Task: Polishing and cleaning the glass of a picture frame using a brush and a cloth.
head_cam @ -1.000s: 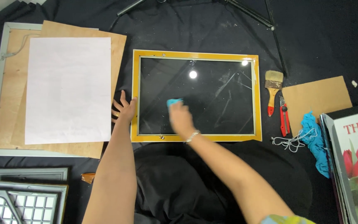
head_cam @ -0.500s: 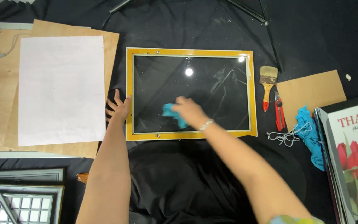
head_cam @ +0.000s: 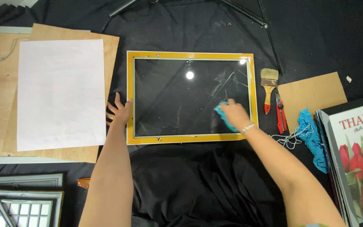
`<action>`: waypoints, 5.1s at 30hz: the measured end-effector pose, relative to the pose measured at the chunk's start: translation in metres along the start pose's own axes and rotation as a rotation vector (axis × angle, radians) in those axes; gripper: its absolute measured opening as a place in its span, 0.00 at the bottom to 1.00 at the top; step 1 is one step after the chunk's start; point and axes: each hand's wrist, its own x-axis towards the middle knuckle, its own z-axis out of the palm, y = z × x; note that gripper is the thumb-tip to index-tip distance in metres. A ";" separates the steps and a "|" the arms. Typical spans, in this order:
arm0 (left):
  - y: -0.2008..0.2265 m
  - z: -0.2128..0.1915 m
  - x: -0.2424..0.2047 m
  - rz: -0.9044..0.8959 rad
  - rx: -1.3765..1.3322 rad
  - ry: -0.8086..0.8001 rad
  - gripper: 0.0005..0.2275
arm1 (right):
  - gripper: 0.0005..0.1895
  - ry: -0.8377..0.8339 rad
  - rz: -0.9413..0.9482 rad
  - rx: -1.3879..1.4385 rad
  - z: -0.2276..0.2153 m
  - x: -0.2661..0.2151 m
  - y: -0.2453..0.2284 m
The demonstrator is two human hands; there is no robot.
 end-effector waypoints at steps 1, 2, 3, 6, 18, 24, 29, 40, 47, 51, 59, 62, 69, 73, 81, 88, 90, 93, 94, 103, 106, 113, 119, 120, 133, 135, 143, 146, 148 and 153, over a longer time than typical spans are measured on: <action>-0.002 0.002 0.004 -0.005 -0.001 0.000 0.33 | 0.06 -0.003 -0.004 0.001 -0.001 0.008 -0.022; -0.005 0.004 0.007 -0.007 0.025 0.002 0.33 | 0.06 0.025 -0.061 0.061 -0.003 0.016 -0.044; -0.007 0.004 0.012 -0.009 0.051 0.008 0.34 | 0.07 0.057 -0.122 0.123 -0.005 0.026 -0.067; -0.013 0.008 0.025 -0.008 0.057 0.012 0.35 | 0.08 0.068 -0.219 0.207 -0.022 0.051 -0.140; -0.014 0.008 0.022 0.010 0.025 0.009 0.34 | 0.17 0.177 -0.530 0.460 -0.045 0.074 -0.291; -0.006 0.000 0.006 0.022 0.006 -0.017 0.34 | 0.23 -0.485 0.167 0.992 -0.113 0.039 -0.161; -0.006 0.004 0.011 0.007 0.042 0.000 0.34 | 0.15 -0.220 -0.170 0.289 -0.026 -0.008 0.000; -0.017 0.012 0.031 -0.013 0.061 0.017 0.33 | 0.13 -0.157 -0.175 0.230 -0.021 -0.006 -0.044; -0.018 0.012 0.035 -0.024 0.080 0.022 0.33 | 0.13 0.189 -0.464 0.299 -0.020 0.044 -0.237; -0.017 0.012 0.036 -0.025 0.090 0.016 0.33 | 0.18 0.266 -0.536 0.334 -0.029 0.059 -0.297; -0.016 0.010 0.030 -0.011 0.080 -0.003 0.33 | 0.13 0.079 -0.604 0.348 -0.066 0.043 -0.198; -0.012 0.007 0.021 -0.018 0.080 -0.006 0.33 | 0.12 -0.027 -0.558 0.341 -0.069 0.027 -0.149; -0.011 0.007 0.020 -0.010 0.086 0.007 0.33 | 0.12 -0.010 -0.555 0.340 -0.049 0.037 -0.179; -0.014 0.008 0.029 -0.021 0.084 0.009 0.33 | 0.11 0.043 -0.607 0.332 -0.047 0.057 -0.253; -0.013 0.006 0.024 -0.013 0.075 -0.011 0.34 | 0.14 -0.001 -0.683 0.341 -0.040 0.071 -0.262; -0.005 -0.002 0.005 0.025 -0.011 -0.032 0.34 | 0.12 -0.269 -0.589 0.376 -0.057 0.037 -0.132; -0.009 0.003 0.013 0.021 -0.008 -0.025 0.33 | 0.12 -0.319 -0.521 0.393 -0.066 0.027 -0.116; -0.005 0.001 0.008 0.000 0.048 -0.009 0.34 | 0.13 -0.298 -0.510 0.347 -0.062 0.033 -0.137; -0.007 0.003 0.011 0.001 0.050 -0.011 0.34 | 0.13 -0.299 -0.508 0.348 -0.060 0.038 -0.149; -0.011 0.006 0.022 -0.029 0.057 0.003 0.33 | 0.12 -0.033 -0.582 0.377 -0.043 0.082 -0.263; -0.009 0.004 0.025 -0.033 0.083 0.009 0.32 | 0.11 -0.033 -0.580 0.410 -0.053 0.081 -0.262; -0.012 0.005 0.020 -0.004 0.037 -0.014 0.33 | 0.11 -0.327 -0.491 0.371 -0.067 0.032 -0.120; -0.008 0.006 0.013 -0.006 0.050 0.002 0.33 | 0.14 -0.407 -0.303 0.233 -0.001 -0.025 0.059; -0.007 0.005 0.013 -0.011 0.063 0.002 0.33 | 0.15 -0.381 -0.246 0.215 0.024 -0.035 0.093; -0.010 0.005 0.023 -0.034 0.082 -0.008 0.34 | 0.14 -0.174 -0.522 0.437 -0.020 0.034 -0.116; -0.008 0.004 0.019 -0.041 0.083 -0.018 0.33 | 0.13 -0.012 -0.599 0.411 -0.022 0.052 -0.177; -0.010 0.007 0.026 -0.040 0.084 0.001 0.34 | 0.22 0.327 -0.579 0.324 -0.032 0.066 -0.275; -0.003 0.003 0.015 -0.026 0.066 -0.005 0.34 | 0.13 0.153 -0.309 0.634 -0.085 0.058 -0.224; -0.004 0.003 0.011 -0.025 0.058 -0.005 0.34 | 0.14 -0.072 -0.016 0.927 -0.106 0.052 -0.177; -0.007 0.004 0.013 -0.007 0.025 0.007 0.35 | 0.09 0.155 0.362 0.438 -0.053 0.026 -0.031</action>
